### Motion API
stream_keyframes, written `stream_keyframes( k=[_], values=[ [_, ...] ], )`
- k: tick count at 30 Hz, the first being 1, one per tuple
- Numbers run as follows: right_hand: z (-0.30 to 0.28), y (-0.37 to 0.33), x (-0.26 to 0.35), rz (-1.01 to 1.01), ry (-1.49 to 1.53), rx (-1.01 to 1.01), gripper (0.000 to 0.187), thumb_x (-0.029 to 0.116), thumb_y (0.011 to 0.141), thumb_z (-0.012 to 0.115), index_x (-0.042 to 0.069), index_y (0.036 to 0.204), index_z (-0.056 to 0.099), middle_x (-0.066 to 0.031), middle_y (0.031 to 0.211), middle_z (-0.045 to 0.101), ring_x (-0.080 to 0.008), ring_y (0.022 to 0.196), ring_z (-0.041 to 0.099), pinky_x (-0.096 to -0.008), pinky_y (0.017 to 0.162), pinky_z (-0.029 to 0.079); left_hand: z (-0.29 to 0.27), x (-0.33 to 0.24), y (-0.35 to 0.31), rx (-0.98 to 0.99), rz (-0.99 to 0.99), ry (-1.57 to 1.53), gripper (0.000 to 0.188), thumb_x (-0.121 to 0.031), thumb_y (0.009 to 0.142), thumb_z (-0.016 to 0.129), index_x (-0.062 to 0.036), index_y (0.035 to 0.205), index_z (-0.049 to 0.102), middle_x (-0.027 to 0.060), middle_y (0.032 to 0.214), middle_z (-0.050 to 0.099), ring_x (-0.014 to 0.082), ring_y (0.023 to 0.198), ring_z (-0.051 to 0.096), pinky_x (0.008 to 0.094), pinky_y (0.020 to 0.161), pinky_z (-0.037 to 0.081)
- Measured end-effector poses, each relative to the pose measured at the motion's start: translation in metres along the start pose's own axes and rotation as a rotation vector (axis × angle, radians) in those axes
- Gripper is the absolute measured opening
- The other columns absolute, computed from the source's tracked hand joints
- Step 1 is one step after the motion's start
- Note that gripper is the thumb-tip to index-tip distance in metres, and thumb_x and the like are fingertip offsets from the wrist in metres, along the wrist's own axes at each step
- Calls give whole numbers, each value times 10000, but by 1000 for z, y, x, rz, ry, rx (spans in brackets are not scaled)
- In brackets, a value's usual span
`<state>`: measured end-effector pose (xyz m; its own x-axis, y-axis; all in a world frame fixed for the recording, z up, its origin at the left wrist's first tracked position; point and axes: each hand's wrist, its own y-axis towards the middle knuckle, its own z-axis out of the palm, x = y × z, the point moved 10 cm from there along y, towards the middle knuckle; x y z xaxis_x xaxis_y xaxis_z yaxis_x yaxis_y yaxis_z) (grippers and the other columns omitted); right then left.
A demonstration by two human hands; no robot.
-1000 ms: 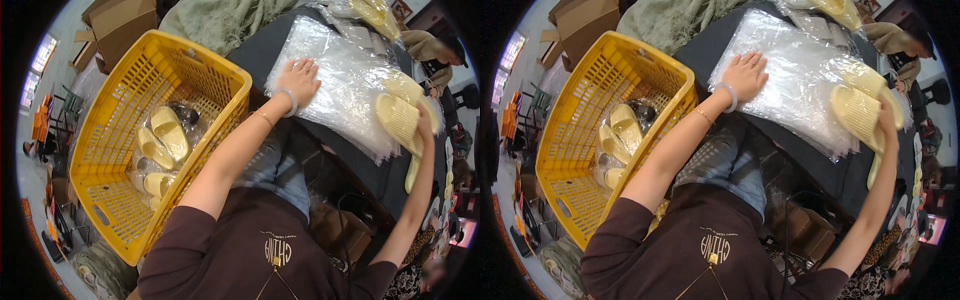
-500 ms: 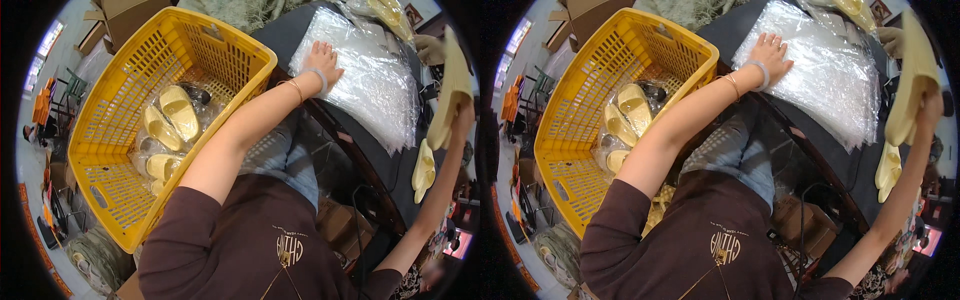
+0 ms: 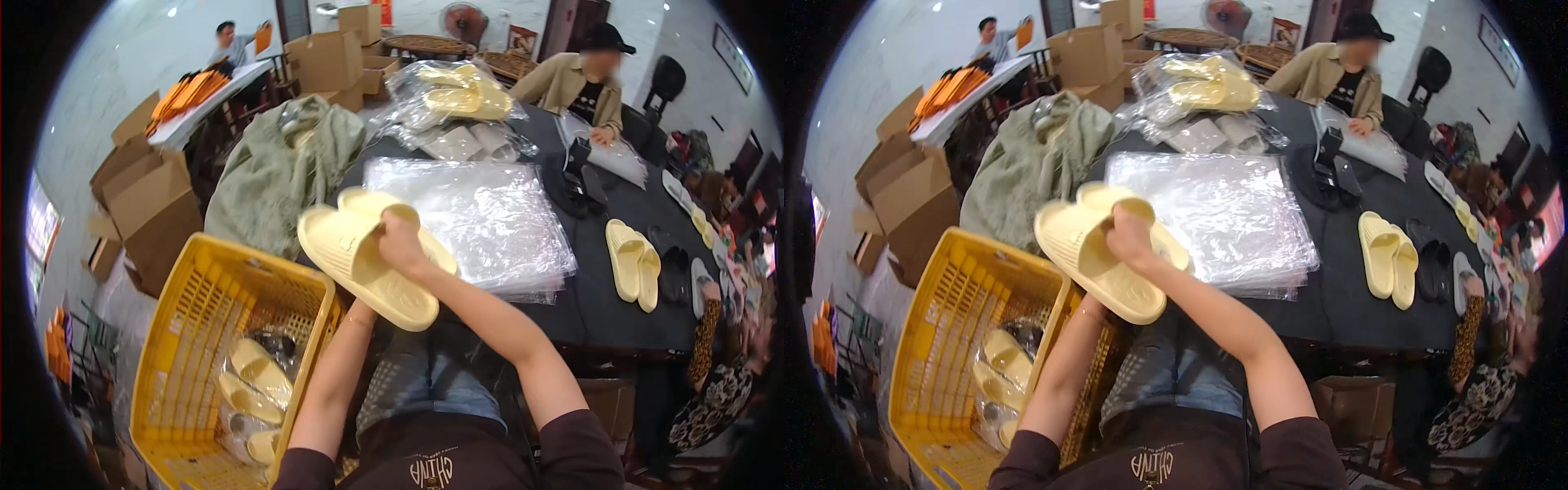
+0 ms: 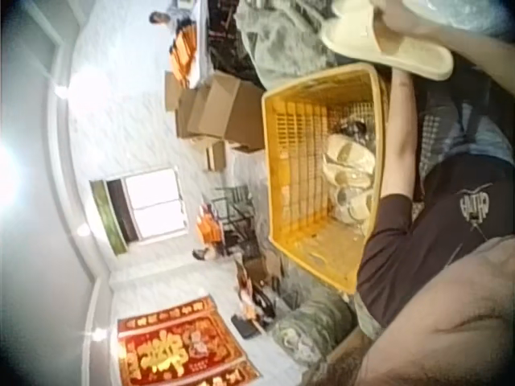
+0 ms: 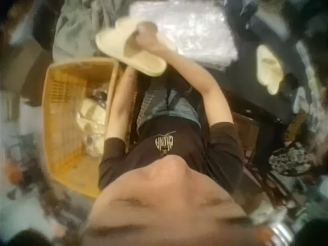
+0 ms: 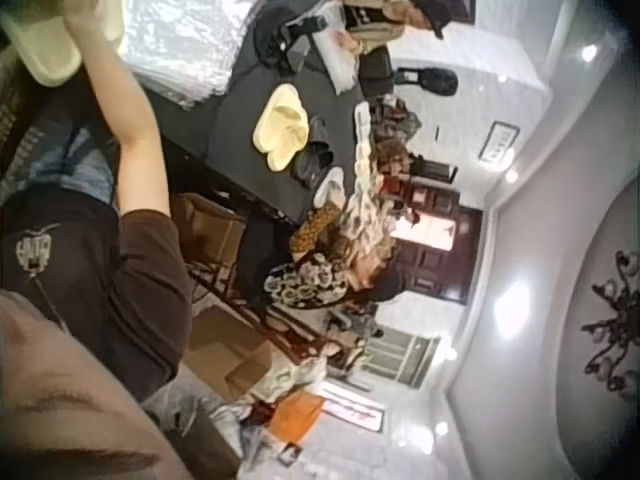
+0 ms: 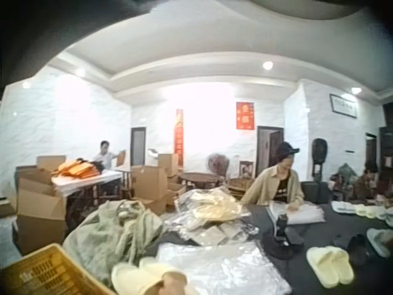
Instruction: The person packs pairs of plastic slippers into clear plastic bags. They retrieve slippers from a yellow basket, place them onto a stack of bags, and slide them inside. The person handles multiple pairs of slippers in various colors, including white, black, and yellow, throughout the process.
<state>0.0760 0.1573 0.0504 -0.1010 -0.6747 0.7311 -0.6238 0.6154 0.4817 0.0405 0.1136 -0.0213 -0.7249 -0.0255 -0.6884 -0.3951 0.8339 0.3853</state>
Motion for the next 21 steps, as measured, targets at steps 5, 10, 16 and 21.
stream_keyframes(
  k=[5, 10, 16, 21],
  values=[
    [-33, -14, -52, 185, -221, -2, 162, 87, 783, 552, 9, 923, 527, -252, 863, 609, -439, 815, 579, -496, 747, 457, 20, 13, 0, 8, -97, -349, 484, -327, 928, 428, -74, 1341, 435, 130, 1376, 441, 291, 1298, 373, 442, 1049, 311],
    [-97, -26, -91, 259, -416, -44, 180, 72, 780, 538, 8, 949, 529, -250, 870, 602, -428, 867, 575, -502, 761, 452, 21, -47, 12, 226, 104, 591, 461, -270, 908, 447, -52, 1314, 456, 151, 1371, 443, 302, 1297, 377, 454, 1070, 280],
    [-184, -36, -139, 434, -619, -169, 200, 184, 820, 566, 6, 905, 535, -228, 908, 605, -414, 872, 574, -492, 780, 454, 26, -13, 15, 67, -7, 576, 505, -299, 917, 404, -41, 1351, 412, 143, 1437, 359, 269, 1361, 277, 472, 1101, 203],
    [-197, -39, -161, 357, -645, -200, 271, 216, 794, 618, -17, 926, 581, -202, 974, 617, -401, 917, 562, -476, 822, 446, 21, -20, 38, 167, -63, 523, 491, -306, 902, 467, -14, 1297, 446, 176, 1329, 454, 299, 1239, 422, 473, 999, 352]
  ],
)
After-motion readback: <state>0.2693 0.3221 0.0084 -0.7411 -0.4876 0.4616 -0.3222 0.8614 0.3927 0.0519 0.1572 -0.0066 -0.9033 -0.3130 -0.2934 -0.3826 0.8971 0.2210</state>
